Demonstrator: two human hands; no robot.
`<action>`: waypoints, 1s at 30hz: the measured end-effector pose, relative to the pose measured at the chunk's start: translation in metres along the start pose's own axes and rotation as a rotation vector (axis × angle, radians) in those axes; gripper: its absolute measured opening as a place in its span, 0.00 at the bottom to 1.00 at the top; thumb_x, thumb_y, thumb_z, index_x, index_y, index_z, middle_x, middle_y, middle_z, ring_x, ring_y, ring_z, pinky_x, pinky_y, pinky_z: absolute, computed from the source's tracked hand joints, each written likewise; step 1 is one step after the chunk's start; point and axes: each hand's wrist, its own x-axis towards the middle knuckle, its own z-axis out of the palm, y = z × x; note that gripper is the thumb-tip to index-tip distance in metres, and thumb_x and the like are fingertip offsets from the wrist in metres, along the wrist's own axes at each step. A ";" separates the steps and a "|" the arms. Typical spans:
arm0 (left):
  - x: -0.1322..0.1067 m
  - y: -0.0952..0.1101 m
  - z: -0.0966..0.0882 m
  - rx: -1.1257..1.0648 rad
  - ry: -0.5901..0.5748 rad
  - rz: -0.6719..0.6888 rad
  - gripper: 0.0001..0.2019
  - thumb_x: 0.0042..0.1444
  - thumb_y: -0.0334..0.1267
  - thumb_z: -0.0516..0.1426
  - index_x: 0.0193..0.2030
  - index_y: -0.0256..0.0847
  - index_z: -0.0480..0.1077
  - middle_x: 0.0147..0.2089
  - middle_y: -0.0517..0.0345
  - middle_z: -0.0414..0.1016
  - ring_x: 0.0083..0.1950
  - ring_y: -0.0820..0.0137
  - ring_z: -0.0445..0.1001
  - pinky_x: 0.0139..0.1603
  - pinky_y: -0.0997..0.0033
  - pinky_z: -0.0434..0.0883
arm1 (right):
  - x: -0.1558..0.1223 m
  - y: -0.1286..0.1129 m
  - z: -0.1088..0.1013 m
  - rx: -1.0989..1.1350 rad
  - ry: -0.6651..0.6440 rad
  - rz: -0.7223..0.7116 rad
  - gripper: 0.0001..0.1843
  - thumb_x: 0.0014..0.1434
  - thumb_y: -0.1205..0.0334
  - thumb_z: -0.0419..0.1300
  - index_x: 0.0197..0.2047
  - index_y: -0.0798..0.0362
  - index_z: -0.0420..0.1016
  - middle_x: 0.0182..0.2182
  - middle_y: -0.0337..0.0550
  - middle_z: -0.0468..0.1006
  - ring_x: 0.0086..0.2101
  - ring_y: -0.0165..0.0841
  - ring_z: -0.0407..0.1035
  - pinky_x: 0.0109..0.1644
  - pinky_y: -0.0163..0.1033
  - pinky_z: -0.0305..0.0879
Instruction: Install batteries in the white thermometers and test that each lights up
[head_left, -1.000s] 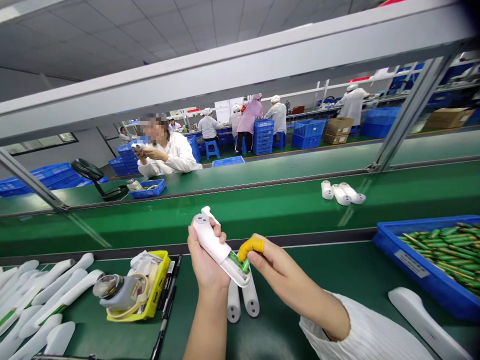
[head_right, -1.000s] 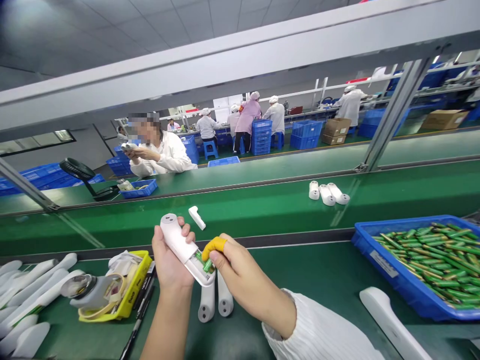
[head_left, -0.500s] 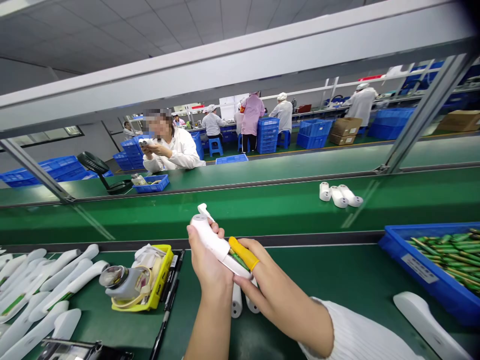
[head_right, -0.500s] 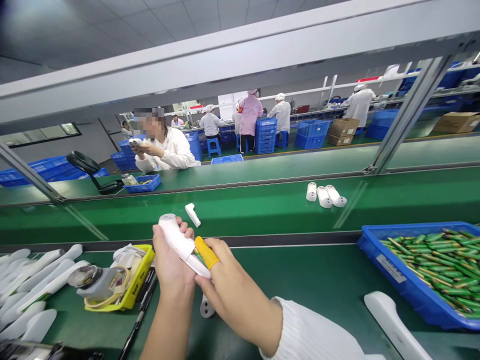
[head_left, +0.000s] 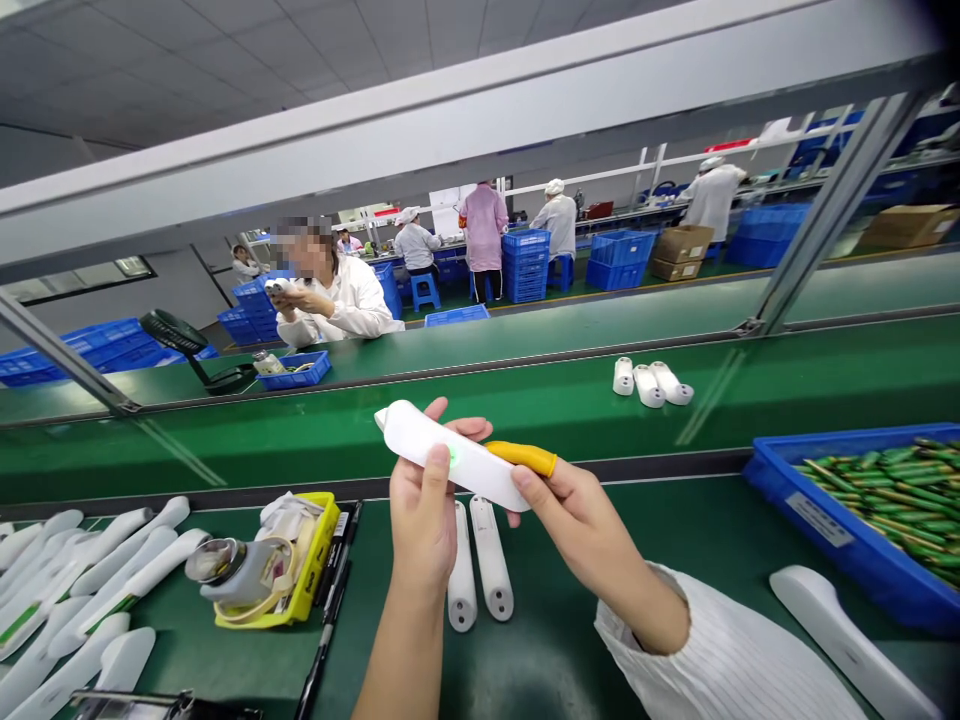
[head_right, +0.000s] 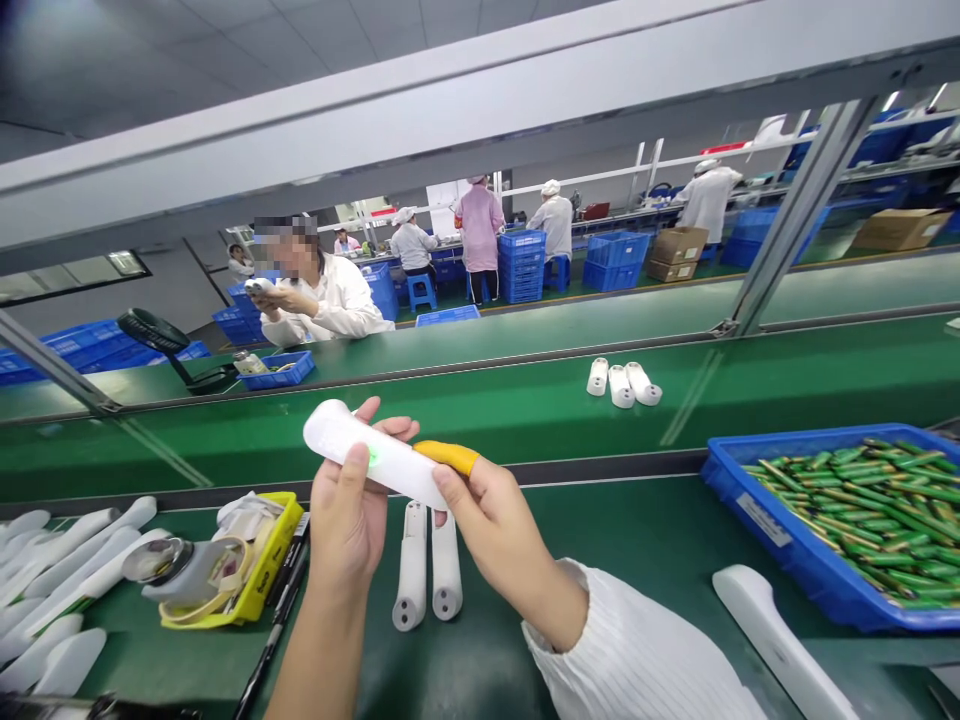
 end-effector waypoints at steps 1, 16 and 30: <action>-0.001 0.001 0.000 0.035 -0.003 0.012 0.23 0.53 0.43 0.61 0.54 0.39 0.65 0.42 0.46 0.77 0.46 0.58 0.76 0.30 0.70 0.74 | -0.001 -0.001 0.002 0.024 -0.008 0.011 0.17 0.62 0.50 0.54 0.45 0.54 0.73 0.22 0.37 0.68 0.26 0.32 0.65 0.33 0.36 0.66; 0.019 0.000 -0.036 -0.049 -0.302 0.000 0.27 0.33 0.57 0.67 0.35 0.37 0.74 0.34 0.57 0.72 0.39 0.68 0.73 0.60 0.58 0.65 | -0.010 0.008 0.013 0.187 -0.187 0.128 0.19 0.65 0.49 0.50 0.49 0.56 0.67 0.24 0.40 0.74 0.20 0.27 0.64 0.26 0.34 0.61; 0.010 -0.003 -0.028 0.209 -0.512 -0.278 0.30 0.47 0.48 0.65 0.58 0.46 0.65 0.49 0.54 0.72 0.52 0.63 0.70 0.51 0.70 0.68 | -0.001 0.023 0.004 -0.219 0.044 -0.076 0.23 0.64 0.46 0.48 0.25 0.55 0.62 0.20 0.35 0.59 0.22 0.26 0.51 0.25 0.33 0.48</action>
